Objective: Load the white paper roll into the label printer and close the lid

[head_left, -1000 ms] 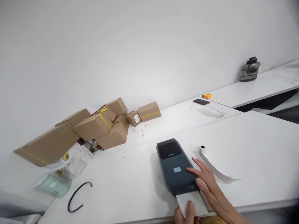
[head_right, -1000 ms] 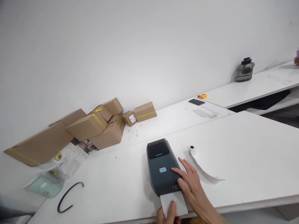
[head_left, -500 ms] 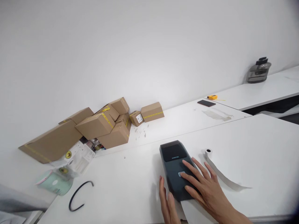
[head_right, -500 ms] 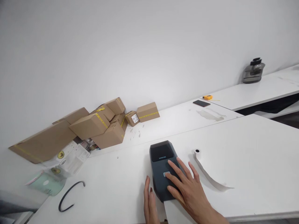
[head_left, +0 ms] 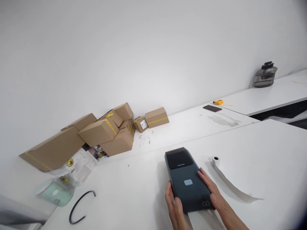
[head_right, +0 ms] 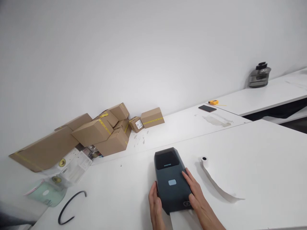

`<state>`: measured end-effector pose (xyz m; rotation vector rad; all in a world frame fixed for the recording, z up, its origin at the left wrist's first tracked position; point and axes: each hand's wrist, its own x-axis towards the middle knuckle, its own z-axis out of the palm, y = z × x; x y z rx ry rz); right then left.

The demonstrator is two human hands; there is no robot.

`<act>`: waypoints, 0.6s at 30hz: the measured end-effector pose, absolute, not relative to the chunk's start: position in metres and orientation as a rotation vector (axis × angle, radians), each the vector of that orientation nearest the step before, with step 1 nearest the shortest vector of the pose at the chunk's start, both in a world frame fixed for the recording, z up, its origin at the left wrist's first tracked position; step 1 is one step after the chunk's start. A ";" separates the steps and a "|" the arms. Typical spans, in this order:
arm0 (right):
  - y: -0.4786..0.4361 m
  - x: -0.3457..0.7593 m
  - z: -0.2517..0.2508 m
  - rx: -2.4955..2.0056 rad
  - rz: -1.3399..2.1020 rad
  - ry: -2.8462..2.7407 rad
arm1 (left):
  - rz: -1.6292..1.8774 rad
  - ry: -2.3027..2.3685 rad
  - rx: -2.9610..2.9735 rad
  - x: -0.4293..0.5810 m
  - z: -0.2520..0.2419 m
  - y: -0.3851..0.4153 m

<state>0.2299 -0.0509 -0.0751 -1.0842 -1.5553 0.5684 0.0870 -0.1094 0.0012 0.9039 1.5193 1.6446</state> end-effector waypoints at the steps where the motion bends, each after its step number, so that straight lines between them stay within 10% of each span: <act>1: -0.048 0.229 -0.072 -1.081 0.521 -1.546 | 1.664 1.513 0.902 0.087 0.003 -0.108; 18: 0.083 0.199 0.162 -1.204 0.333 -1.774 | 1.432 1.638 1.283 0.046 0.023 -0.008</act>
